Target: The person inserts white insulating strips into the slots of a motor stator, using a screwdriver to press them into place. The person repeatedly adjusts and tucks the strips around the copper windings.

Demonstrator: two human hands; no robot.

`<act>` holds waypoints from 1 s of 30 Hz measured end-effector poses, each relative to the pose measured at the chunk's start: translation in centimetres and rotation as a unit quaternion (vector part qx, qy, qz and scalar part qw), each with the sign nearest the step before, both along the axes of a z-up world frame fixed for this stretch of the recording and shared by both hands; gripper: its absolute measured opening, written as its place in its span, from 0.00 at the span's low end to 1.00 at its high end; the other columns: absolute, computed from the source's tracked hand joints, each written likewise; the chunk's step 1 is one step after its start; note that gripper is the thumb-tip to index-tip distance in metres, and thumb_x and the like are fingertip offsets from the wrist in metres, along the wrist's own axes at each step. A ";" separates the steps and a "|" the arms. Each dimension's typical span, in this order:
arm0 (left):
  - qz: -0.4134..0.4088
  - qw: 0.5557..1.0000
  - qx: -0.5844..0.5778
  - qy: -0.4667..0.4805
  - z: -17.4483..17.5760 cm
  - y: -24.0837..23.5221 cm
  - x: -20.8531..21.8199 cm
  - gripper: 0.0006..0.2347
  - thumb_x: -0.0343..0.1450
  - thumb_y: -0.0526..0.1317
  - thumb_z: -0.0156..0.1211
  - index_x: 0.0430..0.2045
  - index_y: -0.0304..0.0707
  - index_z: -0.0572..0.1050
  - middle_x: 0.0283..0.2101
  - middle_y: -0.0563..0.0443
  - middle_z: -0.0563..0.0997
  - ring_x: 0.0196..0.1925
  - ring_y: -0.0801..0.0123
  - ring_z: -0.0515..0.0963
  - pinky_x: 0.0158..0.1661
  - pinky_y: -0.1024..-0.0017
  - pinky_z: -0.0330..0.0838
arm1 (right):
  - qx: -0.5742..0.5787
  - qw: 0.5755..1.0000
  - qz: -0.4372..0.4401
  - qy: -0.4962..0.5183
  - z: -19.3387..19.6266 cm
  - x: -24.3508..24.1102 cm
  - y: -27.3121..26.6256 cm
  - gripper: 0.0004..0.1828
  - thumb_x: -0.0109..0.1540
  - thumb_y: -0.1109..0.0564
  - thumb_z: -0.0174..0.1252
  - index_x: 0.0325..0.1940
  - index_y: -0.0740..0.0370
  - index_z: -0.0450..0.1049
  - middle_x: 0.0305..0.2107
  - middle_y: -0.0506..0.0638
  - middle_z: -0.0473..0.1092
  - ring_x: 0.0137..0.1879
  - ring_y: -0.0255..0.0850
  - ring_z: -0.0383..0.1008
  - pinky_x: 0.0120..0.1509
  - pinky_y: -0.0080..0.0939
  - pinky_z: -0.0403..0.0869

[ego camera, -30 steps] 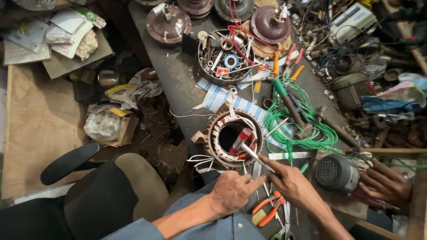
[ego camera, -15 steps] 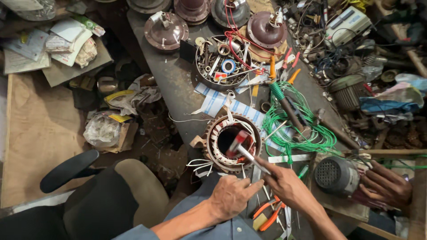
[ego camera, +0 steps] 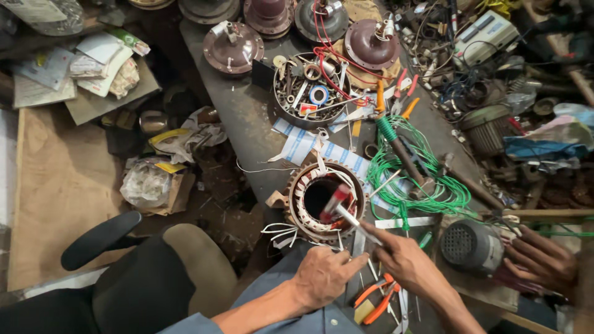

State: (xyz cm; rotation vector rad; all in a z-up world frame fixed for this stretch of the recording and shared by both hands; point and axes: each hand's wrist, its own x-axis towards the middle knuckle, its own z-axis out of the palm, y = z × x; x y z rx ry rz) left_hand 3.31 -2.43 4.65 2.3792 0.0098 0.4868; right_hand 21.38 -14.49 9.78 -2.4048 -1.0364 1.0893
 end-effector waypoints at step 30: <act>0.031 0.999 0.020 -0.017 0.2 -0.7 -1.1 0.04 0.67 0.34 0.56 0.29 0.40 0.78 0.25 0.47 0.75 0.24 0.56 0.79 0.25 0.62 0.72 | 0.184 0.945 0.202 -0.181 -7.1 0.3 -5.9 0.36 0.55 0.63 0.58 0.68 0.41 0.69 0.25 0.49 0.63 0.28 0.45 0.68 0.32 0.46 0.70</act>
